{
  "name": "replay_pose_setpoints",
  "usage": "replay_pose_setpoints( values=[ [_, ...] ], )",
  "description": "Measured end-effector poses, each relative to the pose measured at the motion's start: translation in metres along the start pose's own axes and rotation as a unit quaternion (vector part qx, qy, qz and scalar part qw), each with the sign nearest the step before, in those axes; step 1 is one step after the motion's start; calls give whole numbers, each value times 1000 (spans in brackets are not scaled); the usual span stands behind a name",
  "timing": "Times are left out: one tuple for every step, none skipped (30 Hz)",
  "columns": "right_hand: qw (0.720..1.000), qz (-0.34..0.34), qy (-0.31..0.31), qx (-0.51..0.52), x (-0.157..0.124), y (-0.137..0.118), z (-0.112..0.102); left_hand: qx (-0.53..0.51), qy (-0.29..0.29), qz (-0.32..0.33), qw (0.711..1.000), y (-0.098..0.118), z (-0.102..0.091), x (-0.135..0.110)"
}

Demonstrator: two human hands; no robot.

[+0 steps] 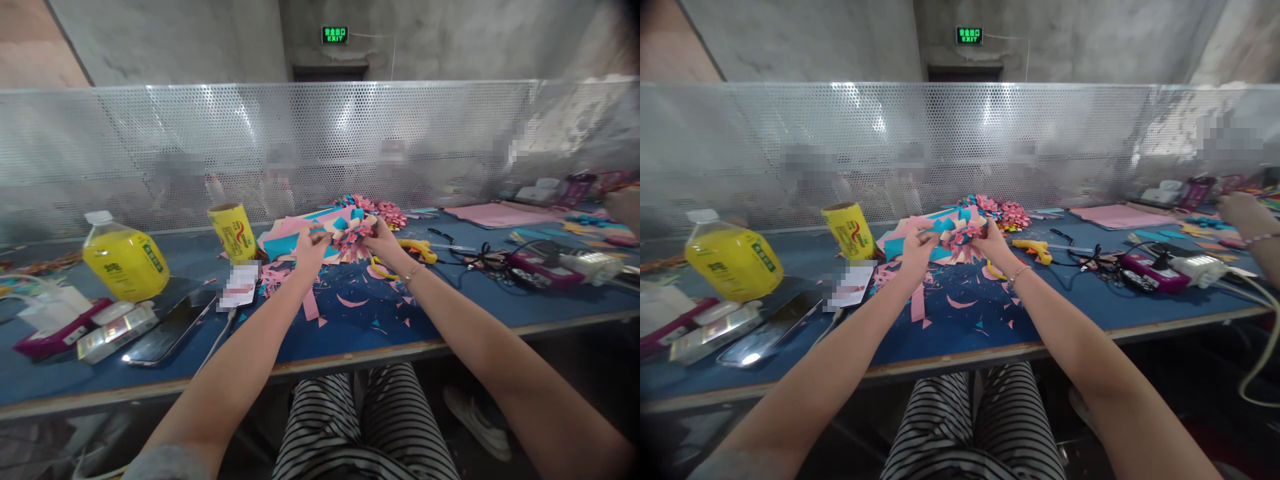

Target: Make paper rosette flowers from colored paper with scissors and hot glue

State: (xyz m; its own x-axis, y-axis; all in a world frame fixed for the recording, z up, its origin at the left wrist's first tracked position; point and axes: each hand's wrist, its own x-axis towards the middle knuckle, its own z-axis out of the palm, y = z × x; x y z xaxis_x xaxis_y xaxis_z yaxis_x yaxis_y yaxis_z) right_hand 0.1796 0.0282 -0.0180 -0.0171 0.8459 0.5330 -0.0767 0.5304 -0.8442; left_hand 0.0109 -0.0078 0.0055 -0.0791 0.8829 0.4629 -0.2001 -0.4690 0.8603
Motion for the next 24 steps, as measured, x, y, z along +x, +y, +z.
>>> replay_pose_setpoints(
  values=[
    [1000, -1, 0, -1, 0, 0, 0, -1, 1, -2, 1000, 1, 0, -1],
    [1000, -1, 0, -2, 0, -1, 0, -3, 4, -6, 1000, 2, 0, -1],
    [1000, 0, 0, -3, 0, -1, -1, -4, 9, -9, 1000, 2, 0, -1],
    [1000, 0, 0, -4, 1, -1, -1, -5, 12, -12, 1000, 3, 0, -1],
    [1000, 0, 0, -5, 1, -1, -1, -6, 15, -12, 1000, 4, 0, -2],
    [1000, 0, 0, -6, 1, -1, -1, -6, 16, -11, 1000, 4, 1, -2],
    [1000, -2, 1, -6, 1, -1, -2, -7, 15, -8, 1000, 4, 1, -2],
    [1000, -4, 2, -6, 1, -1, -2, -10, 15, -6, 1000, 5, 1, -2],
    [1000, -7, 2, -4, 1, -1, -2, -16, 15, -4, 1000, 5, 1, -2],
    [1000, -9, 2, -2, 1, -1, -2, -24, 15, -4, 1000, 5, 1, -2],
    [1000, -10, 2, 1, 1, -1, -2, -35, 13, -5, 999, 4, 2, -2],
    [1000, -11, 3, 4, 1, 0, -2, -48, 11, -8, 999, 4, 2, -2],
    [1000, -12, 3, 5, 1, 0, -3, -62, 7, -15, 998, 3, 2, -1],
    [1000, -12, 3, 4, 1, 0, -3, -76, 4, -25, 997, 3, 2, -1],
    [1000, -13, 4, 1, 1, 0, -3, -89, 0, -36, 995, 2, 2, -1],
    [1000, -13, 5, -3, 1, 0, -3, -100, -7, -46, 994, 1, 2, 0],
    [1000, -13, 6, -7, 1, 0, -2, -108, -16, -50, 993, -1, 2, 1],
    [1000, -14, 7, -10, 1, -1, -2, -112, -27, -46, 992, -2, 1, 1],
    [1000, -16, 9, -12, 1, -1, -2, -112, -39, -35, 992, -3, 0, 1],
    [1000, -18, 11, -12, 1, -2, -1, -106, -53, -19, 993, -3, -1, 1],
    [1000, -23, 13, -11, 1, -3, -1, -96, -66, -2, 993, -3, -1, 1],
    [999, -29, 13, -9, 1, -4, -1, -81, -78, 15, 994, -3, -2, -1],
    [999, -36, 11, -6, 1, -6, 0, -61, -88, 34, 994, -1, -1, -3],
    [999, -40, 9, -4, 0, -8, 0, -37, -99, 52, 993, 0, -1, -6]
  ],
)
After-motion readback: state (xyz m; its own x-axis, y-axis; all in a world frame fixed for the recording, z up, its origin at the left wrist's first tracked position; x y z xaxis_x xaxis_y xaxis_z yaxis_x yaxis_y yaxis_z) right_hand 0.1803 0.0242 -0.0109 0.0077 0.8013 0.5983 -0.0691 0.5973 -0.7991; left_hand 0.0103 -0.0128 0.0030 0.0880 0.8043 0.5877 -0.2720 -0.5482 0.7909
